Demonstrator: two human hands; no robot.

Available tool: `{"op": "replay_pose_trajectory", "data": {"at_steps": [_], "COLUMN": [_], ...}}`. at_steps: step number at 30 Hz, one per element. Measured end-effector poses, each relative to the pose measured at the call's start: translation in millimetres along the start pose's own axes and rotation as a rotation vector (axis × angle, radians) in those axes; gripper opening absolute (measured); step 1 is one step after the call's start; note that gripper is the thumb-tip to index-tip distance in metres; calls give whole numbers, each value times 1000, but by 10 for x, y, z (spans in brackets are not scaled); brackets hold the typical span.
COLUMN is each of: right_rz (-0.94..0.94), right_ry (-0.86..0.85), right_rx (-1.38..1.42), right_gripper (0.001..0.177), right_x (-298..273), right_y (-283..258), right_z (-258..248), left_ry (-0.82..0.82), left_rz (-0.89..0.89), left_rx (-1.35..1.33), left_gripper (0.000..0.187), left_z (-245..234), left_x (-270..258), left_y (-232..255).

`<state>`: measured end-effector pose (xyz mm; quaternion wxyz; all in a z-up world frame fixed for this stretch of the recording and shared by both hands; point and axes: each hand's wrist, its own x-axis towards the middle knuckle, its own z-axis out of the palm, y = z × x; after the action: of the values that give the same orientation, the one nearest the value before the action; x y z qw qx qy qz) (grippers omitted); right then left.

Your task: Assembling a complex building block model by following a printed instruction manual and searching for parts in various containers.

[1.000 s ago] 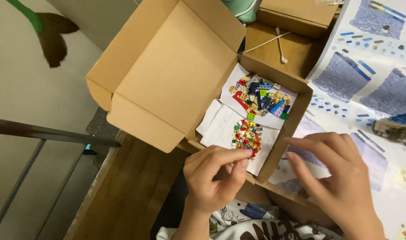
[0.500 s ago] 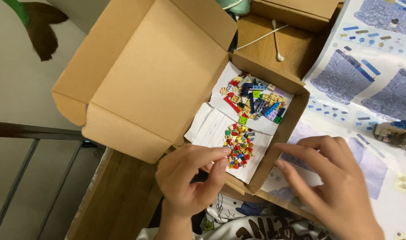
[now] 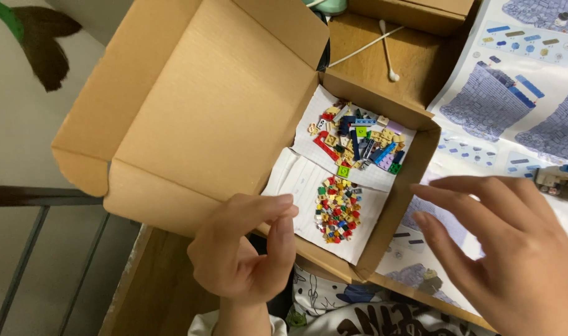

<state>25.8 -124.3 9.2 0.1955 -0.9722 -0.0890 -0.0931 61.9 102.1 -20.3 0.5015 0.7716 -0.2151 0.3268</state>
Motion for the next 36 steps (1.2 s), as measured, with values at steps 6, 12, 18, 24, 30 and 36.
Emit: {"op": "replay_pose_trajectory", "data": {"at_steps": [6, 12, 18, 24, 30, 36], "right_rz": [-107, -161, -101, -84, -85, 16], "right_ry": [57, -4, -36, -61, -118, -103], "right_rx": [-49, -137, -177, -95, -4, 23], "right_gripper": [35, 48, 46, 45, 40, 36], "right_x": [318, 498, 401, 398, 469, 315], "right_y": [-190, -312, -274, -223, -248, -138], "right_z": [360, 632, 537, 473, 532, 363], "left_ry": [-5, 0, -25, -42, -65, -53], "left_rz": [-45, -34, -20, -6, -12, -19], "left_rx": [-82, -117, -114, -101, -107, -117], "left_gripper": [9, 11, 11, 14, 12, 11], "left_z": [-28, -37, -33, -21, -31, -8], "left_x": [2, 42, 80, 114, 99, 67], "left_y": [-76, -91, -107, -69, -72, -111]}}
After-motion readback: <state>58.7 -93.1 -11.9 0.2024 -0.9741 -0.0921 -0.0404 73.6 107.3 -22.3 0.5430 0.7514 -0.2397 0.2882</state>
